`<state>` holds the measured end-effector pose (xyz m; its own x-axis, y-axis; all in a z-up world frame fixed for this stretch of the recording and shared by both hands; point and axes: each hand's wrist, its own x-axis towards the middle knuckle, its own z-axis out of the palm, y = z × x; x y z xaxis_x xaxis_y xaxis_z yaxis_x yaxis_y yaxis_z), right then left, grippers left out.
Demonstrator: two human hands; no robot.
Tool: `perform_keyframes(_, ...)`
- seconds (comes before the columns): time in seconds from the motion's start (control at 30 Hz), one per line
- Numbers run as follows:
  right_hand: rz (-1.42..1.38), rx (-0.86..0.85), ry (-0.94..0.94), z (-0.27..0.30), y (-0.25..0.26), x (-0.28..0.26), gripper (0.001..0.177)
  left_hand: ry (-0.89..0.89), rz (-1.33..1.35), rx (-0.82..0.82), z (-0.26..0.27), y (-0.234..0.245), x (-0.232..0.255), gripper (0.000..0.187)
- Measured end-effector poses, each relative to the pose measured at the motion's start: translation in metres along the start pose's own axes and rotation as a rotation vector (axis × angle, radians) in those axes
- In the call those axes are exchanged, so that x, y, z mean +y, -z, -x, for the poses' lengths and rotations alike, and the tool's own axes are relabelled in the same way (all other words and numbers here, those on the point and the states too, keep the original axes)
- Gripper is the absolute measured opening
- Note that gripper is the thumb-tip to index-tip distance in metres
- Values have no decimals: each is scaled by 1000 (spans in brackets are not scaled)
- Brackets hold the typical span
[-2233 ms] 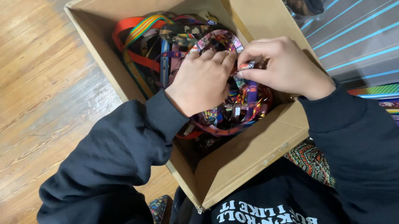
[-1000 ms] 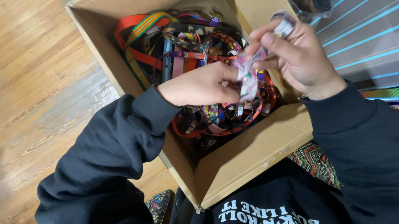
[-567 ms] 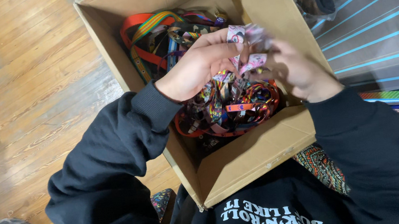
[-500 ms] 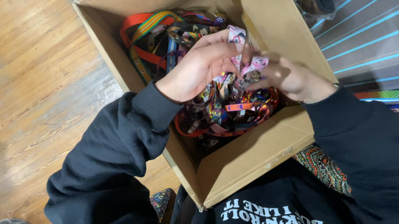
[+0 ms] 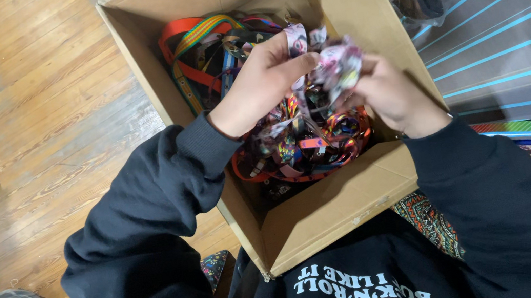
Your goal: The person picks up various pet leashes from a box and hangs them one by one onto hooks on a display wall.
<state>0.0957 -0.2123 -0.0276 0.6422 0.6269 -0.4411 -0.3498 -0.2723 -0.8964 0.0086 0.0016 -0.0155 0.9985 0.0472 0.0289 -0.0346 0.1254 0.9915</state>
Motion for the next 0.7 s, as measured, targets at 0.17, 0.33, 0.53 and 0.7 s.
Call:
perform_keyframes(0.17,-259,69,232,6,9,-7,29,229,-340,-200,8,-5,15,30)
perform_keyframes(0.33,-419,-7,364,4,14,-1,16,169,-477,-444,8,-1,-7,15)
perform_keyframes(0.53,-474,-42,203,13,-1,-28,54,164,-102,-301,5,-2,-12,18)
perform_keyframes(0.7,-57,-27,51,20,-11,-37,33,27,330,-113,7,-1,8,15)
